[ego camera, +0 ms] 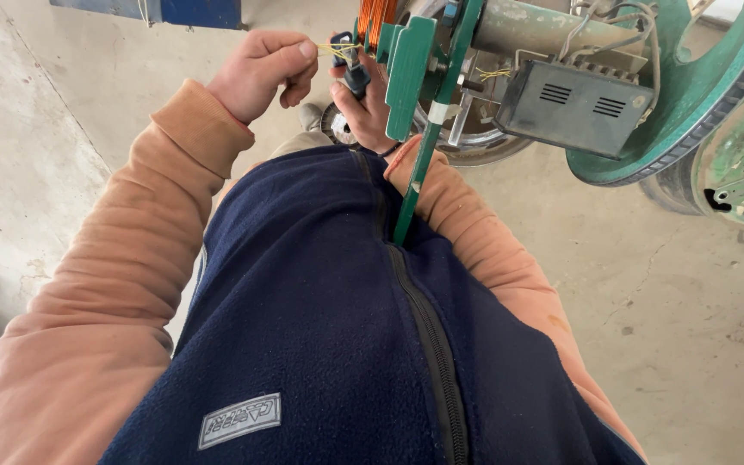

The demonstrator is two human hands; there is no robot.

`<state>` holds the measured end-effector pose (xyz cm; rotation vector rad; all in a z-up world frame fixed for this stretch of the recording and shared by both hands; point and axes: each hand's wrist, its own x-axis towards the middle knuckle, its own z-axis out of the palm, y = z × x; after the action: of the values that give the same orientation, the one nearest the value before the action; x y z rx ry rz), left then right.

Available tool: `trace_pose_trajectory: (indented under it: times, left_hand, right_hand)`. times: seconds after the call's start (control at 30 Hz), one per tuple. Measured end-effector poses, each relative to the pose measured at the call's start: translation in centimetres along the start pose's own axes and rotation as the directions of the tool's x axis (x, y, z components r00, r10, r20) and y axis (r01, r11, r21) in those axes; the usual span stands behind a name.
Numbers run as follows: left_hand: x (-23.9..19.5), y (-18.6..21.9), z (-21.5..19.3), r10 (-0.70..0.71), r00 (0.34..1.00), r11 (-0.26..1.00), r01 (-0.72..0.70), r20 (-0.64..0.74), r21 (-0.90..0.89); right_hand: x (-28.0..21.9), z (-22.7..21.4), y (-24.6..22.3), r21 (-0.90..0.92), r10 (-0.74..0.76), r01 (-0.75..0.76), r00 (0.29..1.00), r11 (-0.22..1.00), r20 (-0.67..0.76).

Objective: Winding copper wire onto coils using a manual machine and then assembling the wound coils into an electric motor stator housing.

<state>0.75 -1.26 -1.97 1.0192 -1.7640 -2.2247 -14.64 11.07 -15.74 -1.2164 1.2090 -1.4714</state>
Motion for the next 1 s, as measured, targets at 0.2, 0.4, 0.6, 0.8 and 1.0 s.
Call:
trace_pose_trajectory:
  times: [0.2,0.4,0.6,0.8,1.0]
  left_hand:
    - [0.2,-1.2,0.2,-0.003,1.000,1.000,0.003,-0.010,-0.017]
    - [0.5,-1.0,-0.1,0.011,1.000,1.000,-0.011,-0.018,0.002]
    - [0.7,-1.0,-0.5,0.076,0.997,0.996,-0.076,0.006,0.055]
    - [0.5,-0.8,-0.8,0.039,0.999,0.991,-0.041,0.016,0.128]
    - [0.4,-0.9,-0.7,0.042,0.999,0.994,-0.043,0.010,0.101]
  right_hand:
    - [0.0,-0.1,-0.2,-0.095,0.073,-0.073,0.997,0.993,-0.003]
    - [0.0,-0.1,-0.4,-0.066,0.000,-0.002,0.999,0.998,-0.032]
    - [0.1,0.2,1.4,-0.016,-0.046,0.045,0.998,0.999,-0.047]
    - [0.4,0.2,0.7,-0.039,-0.069,0.068,0.996,0.997,-0.050]
    - [1.0,-0.6,-0.9,-0.283,-0.247,0.213,0.965,0.935,-0.090]
